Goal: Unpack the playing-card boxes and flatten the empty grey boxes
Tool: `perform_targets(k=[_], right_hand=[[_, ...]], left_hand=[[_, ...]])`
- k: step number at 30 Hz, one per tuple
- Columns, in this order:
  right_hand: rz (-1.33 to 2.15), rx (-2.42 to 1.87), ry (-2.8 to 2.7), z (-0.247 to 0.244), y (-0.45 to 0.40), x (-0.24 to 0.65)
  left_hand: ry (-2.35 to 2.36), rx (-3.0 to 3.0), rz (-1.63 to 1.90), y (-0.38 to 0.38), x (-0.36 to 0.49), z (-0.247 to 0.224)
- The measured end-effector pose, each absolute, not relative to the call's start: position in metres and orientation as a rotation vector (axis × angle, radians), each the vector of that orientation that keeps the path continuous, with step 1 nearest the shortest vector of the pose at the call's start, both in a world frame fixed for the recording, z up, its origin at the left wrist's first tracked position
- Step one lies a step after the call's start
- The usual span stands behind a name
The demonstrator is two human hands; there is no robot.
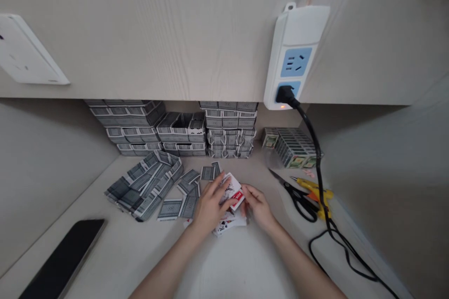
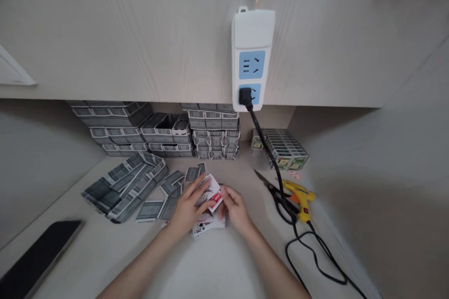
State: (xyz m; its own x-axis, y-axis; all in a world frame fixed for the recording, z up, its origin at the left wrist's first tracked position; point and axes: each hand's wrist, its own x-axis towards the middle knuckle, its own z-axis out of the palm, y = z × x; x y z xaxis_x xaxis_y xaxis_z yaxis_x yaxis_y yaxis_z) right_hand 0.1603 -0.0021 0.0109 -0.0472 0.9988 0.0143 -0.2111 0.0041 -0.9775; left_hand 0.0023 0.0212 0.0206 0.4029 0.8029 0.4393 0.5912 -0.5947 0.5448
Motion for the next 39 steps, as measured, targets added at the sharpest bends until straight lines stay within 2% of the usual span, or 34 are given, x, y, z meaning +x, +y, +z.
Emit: perform_targets(k=[9,15,22,39], right_hand=[[1.296,-1.101,-1.054,0.020,-0.005,0.155],[1.308,-1.108,-1.093,0.017,-0.004,0.156],[1.321,-1.154,-1.109,0.017,-0.006,0.153],[1.238,-1.174,-1.088,0.009,-0.001,0.156]], left_hand=[[1.047,2.289,1.078,0.018,0.003,0.028],[1.208,1.817,1.180,0.025,0.001,0.030],[1.253,1.785,0.966,0.027,0.002,0.022],[1.075,1.330,0.956,0.026,0.008,0.027]])
